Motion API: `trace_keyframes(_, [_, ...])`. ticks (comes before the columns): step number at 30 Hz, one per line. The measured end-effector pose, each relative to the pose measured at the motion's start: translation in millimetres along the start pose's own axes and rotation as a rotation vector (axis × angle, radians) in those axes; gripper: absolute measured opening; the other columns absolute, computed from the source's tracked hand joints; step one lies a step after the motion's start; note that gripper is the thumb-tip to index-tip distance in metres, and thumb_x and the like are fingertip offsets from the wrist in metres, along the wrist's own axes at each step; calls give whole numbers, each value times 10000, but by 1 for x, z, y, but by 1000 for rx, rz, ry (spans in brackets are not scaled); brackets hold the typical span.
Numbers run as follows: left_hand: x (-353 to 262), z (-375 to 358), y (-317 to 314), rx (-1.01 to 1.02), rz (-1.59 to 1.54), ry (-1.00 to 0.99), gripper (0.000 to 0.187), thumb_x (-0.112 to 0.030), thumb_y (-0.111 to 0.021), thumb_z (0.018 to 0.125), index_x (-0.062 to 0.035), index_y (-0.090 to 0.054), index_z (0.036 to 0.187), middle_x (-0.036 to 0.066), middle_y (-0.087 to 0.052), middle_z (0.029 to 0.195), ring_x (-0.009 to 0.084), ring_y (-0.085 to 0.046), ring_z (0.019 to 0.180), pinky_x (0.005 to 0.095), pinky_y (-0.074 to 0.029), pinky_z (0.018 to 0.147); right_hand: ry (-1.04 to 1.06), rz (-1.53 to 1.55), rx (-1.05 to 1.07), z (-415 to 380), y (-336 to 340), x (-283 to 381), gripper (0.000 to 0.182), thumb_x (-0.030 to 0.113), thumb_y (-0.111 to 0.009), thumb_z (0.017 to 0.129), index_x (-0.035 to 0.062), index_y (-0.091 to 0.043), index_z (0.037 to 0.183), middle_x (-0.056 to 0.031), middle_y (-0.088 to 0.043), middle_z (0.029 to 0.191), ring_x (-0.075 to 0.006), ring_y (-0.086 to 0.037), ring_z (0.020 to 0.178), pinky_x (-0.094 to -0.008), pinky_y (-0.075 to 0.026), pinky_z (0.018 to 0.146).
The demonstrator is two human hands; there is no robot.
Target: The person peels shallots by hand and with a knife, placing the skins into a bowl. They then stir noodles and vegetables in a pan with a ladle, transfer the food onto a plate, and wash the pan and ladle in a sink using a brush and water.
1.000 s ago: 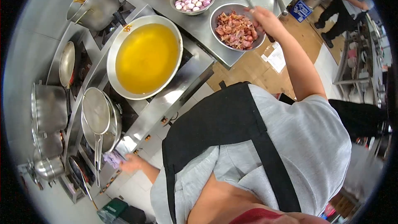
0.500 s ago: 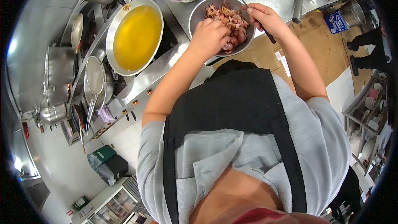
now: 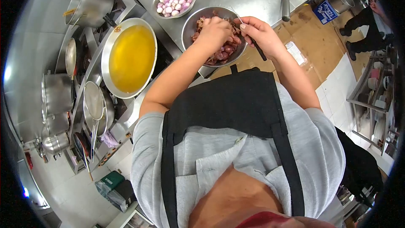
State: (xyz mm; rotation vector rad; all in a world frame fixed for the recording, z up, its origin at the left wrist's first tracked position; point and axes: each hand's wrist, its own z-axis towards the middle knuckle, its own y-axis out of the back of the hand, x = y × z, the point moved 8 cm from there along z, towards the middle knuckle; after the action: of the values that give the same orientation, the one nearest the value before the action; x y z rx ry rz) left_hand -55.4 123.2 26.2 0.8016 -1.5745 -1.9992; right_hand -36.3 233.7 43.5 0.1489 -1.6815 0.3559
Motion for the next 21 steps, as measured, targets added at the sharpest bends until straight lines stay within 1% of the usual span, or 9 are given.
trace_keyframes(2, [28, -10, 16, -182, -227, 212, 143, -211, -687, 714, -123, -705, 826, 0, -644, 940, 242, -544, 966, 383, -361, 899, -8, 43, -30, -3, 1, 1, 325, 212, -495, 927, 25, -532, 1189, 30, -534, 739, -44, -453, 603, -182, -358, 524])
trace_keyframes(3, [44, -16, 18, -246, -513, 260, 164, -183, -703, 745, -71, -693, 864, 36, -659, 899, 233, -602, 864, 357, -425, 853, -21, 92, -53, -3, 1, 1, 338, 220, -491, 931, 29, -520, 1208, 23, -546, 743, -49, -459, 607, -184, -361, 528])
trace_keyframes(4, [49, -21, 19, -258, -508, 256, 164, -183, -703, 745, -71, -693, 864, 36, -659, 899, 233, -602, 864, 357, -425, 853, -11, 85, -49, -3, -3, 0, 338, 220, -491, 931, 29, -520, 1208, 23, -546, 743, -49, -459, 607, -184, -361, 528])
trace_keyframes(6, [68, -44, 0, -169, -1065, 620, 136, -134, -667, 801, -28, -676, 887, 51, -655, 880, 169, -616, 821, 295, -465, 800, -34, 53, -32, -2, -13, -9, 389, 244, -488, 928, 15, -471, 1242, 10, -578, 745, -52, -486, 590, -185, -370, 519])
trace_keyframes(7, [64, -47, 0, -221, -1219, 587, 142, -102, -629, 845, 17, -650, 919, 60, -647, 882, 100, -596, 809, 243, -479, 733, -66, 4, 2, 0, -20, -15, 417, 244, -493, 927, 33, -442, 1283, 2, -595, 765, -55, -491, 587, -181, -364, 517])
trace_keyframes(8, [56, -49, 0, -217, -1430, 606, 160, -82, -620, 854, 26, -619, 973, 76, -638, 913, 104, -592, 831, 232, -478, 744, -57, 24, 57, 4, -29, -19, 425, 220, -517, 917, 36, -437, 1292, -6, -599, 808, -60, -517, 642, -189, -400, 543])
trace_keyframes(10, [56, -55, -9, -196, -1541, 592, 246, -96, -588, 877, 11, -543, 1094, 80, -611, 1003, 139, -593, 887, 264, -492, 776, 13, 34, 111, 10, -44, -20, 428, 162, -537, 906, 26, -429, 1298, -20, -602, 888, -67, -543, 740, -204, -445, 609])
trace_keyframes(16, [36, -61, 20, -315, -1932, 607, 229, -75, -577, 881, -5, -523, 1091, 88, -599, 1025, 164, -598, 908, 284, -508, 803, 111, 66, 95, 23, -55, -16, 416, 90, -536, 900, 16, -427, 1295, -28, -595, 953, -60, -523, 787, -214, -458, 681])
trace_keyframes(21, [46, -70, 8, -371, -1982, 629, 258, -104, -606, 871, -8, -529, 1098, 73, -599, 1019, 159, -593, 912, 298, -497, 827, 80, 75, 212, 23, -66, -21, 453, 94, -539, 899, 23, -406, 1326, -22, -585, 998, -58, -524, 823, -210, -451, 716])
